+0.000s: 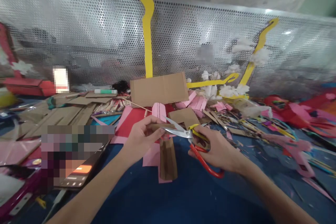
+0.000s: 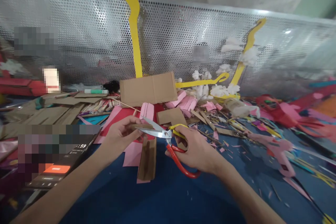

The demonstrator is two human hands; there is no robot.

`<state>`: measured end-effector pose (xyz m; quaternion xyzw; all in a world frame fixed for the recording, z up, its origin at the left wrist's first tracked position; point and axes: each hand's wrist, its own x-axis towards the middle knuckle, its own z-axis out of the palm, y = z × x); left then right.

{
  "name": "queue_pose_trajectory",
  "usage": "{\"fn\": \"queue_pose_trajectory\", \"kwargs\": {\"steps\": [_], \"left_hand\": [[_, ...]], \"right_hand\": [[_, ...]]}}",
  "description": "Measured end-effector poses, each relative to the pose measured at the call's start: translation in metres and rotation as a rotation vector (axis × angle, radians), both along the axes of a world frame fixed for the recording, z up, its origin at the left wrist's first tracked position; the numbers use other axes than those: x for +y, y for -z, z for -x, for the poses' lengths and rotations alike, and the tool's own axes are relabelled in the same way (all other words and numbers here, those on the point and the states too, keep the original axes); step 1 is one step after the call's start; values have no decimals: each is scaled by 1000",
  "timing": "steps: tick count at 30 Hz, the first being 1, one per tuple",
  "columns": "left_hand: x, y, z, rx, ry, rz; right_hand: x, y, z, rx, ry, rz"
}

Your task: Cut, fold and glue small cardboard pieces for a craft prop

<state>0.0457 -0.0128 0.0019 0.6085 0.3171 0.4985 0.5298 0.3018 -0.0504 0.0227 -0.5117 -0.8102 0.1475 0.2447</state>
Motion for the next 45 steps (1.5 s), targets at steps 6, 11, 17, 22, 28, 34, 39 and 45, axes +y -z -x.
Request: {"fn": "queue_pose_trajectory", "kwargs": {"steps": [6, 11, 17, 22, 28, 34, 39, 45], "left_hand": [[-2, -3, 0, 33, 6, -33], [-1, -3, 1, 75, 18, -57], [0, -2, 2, 61, 19, -69], [-1, -1, 3, 95, 21, -88], [-1, -2, 3, 60, 24, -83], [0, -2, 3, 49, 39, -89], [0, -1, 3, 66, 28, -96], [-2, -3, 4, 80, 56, -64]], "right_hand": [[-2, -6, 2, -46, -18, 22], [-2, -5, 2, -49, 0, 39], [-2, 0, 3, -19, -1, 65], [-2, 1, 3, -11, 9, 35], [-2, 0, 3, -12, 17, 22], [1, 5, 1, -23, 38, 19], [4, 10, -2, -28, 41, -5], [8, 15, -4, -26, 56, -2]]}}
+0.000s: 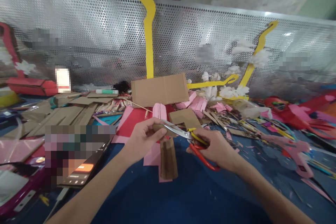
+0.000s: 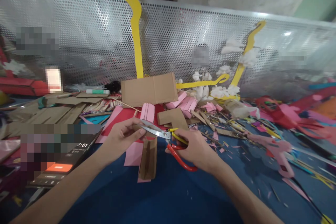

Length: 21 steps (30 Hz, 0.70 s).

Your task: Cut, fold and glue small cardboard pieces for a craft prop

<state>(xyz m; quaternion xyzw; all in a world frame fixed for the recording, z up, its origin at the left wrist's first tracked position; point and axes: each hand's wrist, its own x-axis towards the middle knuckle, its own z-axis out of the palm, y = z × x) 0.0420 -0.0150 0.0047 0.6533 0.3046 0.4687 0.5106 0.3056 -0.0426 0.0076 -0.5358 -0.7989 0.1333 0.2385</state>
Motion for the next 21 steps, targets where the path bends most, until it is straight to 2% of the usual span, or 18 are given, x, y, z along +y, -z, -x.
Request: {"fn": "queue_pose_trajectory", "kwargs": {"steps": [8, 12, 15, 18, 21], "left_hand": [[3, 0, 1, 6, -95, 39], [8, 4, 2, -13, -144, 72], [10, 6, 4, 17, -198, 72], [10, 6, 5, 103, -238, -22], [9, 5, 6, 217, -292, -159]], "right_hand": [[4, -2, -2, 61, 108, 66], [12, 0, -16, -87, 181, -8], [18, 3, -31, -190, 141, 11], [19, 3, -42, -249, 62, 38], [15, -2, -45, -269, 95, 9]]}}
